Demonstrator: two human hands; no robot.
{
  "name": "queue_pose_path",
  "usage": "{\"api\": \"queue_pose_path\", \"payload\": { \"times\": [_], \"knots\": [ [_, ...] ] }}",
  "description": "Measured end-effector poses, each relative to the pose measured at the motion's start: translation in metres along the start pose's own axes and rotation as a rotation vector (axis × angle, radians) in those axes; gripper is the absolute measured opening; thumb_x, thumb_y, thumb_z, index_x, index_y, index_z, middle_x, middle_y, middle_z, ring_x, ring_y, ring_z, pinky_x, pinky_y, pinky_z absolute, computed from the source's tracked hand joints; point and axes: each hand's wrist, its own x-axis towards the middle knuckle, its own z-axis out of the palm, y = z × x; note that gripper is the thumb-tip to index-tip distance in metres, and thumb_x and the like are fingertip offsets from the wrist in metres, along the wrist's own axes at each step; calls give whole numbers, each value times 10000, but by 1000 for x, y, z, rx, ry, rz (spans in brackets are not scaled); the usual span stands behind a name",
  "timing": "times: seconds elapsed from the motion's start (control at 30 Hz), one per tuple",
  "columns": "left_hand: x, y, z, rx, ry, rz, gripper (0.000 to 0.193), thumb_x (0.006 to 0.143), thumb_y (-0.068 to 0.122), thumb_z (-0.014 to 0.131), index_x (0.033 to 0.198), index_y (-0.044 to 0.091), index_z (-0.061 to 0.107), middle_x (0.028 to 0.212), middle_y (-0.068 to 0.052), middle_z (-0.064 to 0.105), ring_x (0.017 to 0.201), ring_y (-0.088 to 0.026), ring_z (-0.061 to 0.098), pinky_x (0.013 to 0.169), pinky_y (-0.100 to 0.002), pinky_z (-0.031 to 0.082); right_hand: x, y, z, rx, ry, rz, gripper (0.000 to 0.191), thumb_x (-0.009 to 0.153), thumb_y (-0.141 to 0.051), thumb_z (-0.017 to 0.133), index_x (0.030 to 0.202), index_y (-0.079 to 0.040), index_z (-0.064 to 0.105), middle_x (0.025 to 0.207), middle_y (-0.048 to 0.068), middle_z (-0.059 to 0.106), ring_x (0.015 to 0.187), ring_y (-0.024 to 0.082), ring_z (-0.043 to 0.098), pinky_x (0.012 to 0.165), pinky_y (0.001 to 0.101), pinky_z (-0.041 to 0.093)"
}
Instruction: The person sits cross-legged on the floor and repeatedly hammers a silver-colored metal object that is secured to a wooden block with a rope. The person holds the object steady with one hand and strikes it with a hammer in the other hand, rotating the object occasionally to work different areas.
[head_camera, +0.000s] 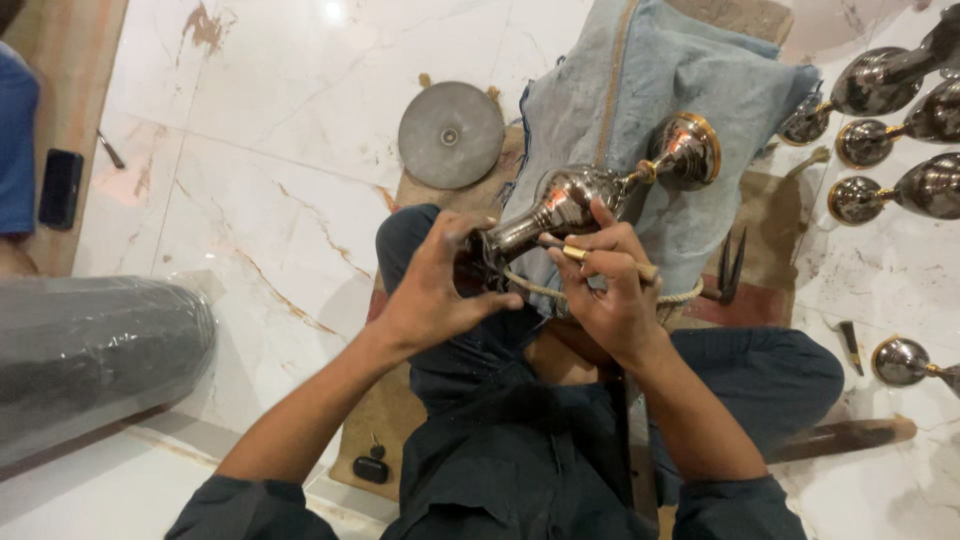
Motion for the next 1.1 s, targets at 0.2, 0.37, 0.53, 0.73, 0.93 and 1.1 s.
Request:
{"api": "queue_pose_path", "payload": {
  "times": [0.2,0.37,0.53,0.73,0.93,1.1],
  "knots": [
    [10,-3,-13,93,-23,60,836,720,386,970,1325,39,509,1164,-164,601,974,-296,692,812,-372,585,5,-2,1,-24,-13,-12,332,917,78,793,934,-49,486,912,90,656,930,225,727,1210,511,474],
    [9,-5,-9,140,8,75,850,691,425,982,1274,25,512,1090,-154,611,969,-304,667,834,-387,552,7,-2,1,-44,-23,-40,314,923,64,788,921,-40,492,932,111,673,928,239,732,1197,518,487],
    [7,-5,-4,7,0,-163,879,702,467,959,1283,-5,498,1021,-122,665,934,-229,696,836,-351,569,7,0,-1,-41,-87,-53,320,945,64,771,981,-40,471,943,111,660,1000,256,765,1208,528,469],
    [8,-3,0,-17,-24,-364,882,713,445,943,1286,-42,480,1017,-128,696,963,-227,705,859,-352,566,6,2,1,-48,-63,-61,334,949,61,774,991,-38,457,943,119,658,996,258,753,1193,522,490],
    [9,-3,4,-272,-37,-590,764,755,420,883,1219,-20,466,985,-142,714,901,-195,736,759,-305,610,5,0,0,-77,-67,-82,348,944,43,782,983,-44,447,972,133,656,1087,327,749,1145,490,532],
    [5,-5,13,-588,11,-682,675,838,419,795,1198,-7,415,989,-116,656,847,-146,705,618,-302,633,6,0,1,-79,-57,-96,356,959,44,780,999,-39,437,995,129,654,1075,284,746,1172,500,523]
  ]
}}
